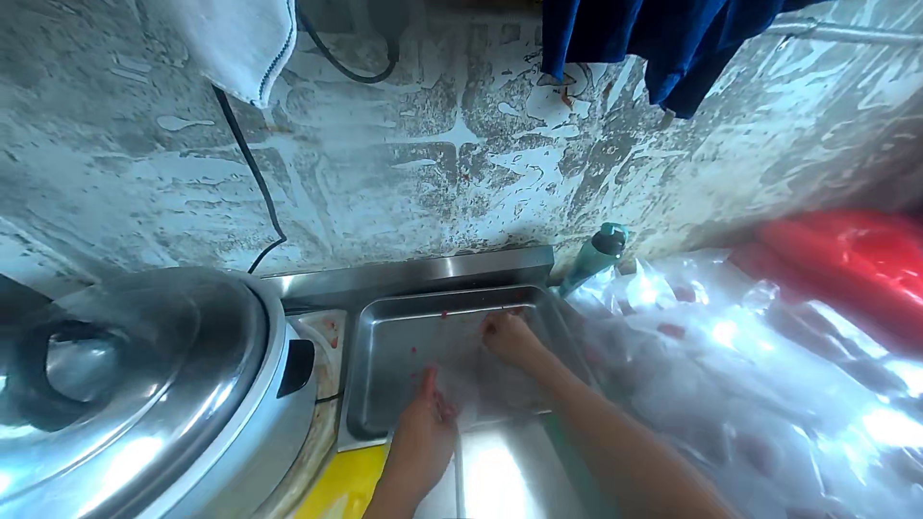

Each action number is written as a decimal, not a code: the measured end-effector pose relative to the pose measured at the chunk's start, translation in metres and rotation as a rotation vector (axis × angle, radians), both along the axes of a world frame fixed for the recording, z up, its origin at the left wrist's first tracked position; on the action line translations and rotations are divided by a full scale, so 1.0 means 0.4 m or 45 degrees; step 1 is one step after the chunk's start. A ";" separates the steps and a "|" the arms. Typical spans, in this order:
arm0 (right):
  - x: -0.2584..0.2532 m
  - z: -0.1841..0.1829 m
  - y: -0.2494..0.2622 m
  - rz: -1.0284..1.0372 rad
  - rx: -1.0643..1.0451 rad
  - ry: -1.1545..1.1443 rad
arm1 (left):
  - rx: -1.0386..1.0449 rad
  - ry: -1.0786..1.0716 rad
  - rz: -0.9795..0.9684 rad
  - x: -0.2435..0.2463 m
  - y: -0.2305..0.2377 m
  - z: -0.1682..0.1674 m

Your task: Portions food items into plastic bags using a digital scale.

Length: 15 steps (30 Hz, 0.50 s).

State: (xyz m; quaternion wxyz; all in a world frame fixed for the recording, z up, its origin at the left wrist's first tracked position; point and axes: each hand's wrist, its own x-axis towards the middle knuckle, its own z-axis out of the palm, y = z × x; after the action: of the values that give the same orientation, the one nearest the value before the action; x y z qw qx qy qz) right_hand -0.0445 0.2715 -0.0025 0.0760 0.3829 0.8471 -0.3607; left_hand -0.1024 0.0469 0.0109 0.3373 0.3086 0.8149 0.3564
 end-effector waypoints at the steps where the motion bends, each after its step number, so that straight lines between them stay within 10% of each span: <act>1: -0.009 -0.051 0.017 0.040 0.000 -0.096 | 0.016 0.021 -0.008 0.008 -0.010 0.018; 6: -0.008 -0.251 -0.011 0.425 0.033 -0.310 | 0.314 0.017 0.008 0.058 -0.057 0.073; 15: 0.048 -0.202 -0.050 0.807 -0.063 -0.511 | 0.413 -0.263 -0.196 0.128 -0.091 0.090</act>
State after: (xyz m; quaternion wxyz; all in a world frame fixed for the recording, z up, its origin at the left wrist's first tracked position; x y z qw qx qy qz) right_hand -0.0252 0.2515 -0.0835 0.3575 0.1628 0.8829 -0.2574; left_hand -0.0510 0.0104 0.0470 0.3911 0.3819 0.6819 0.4860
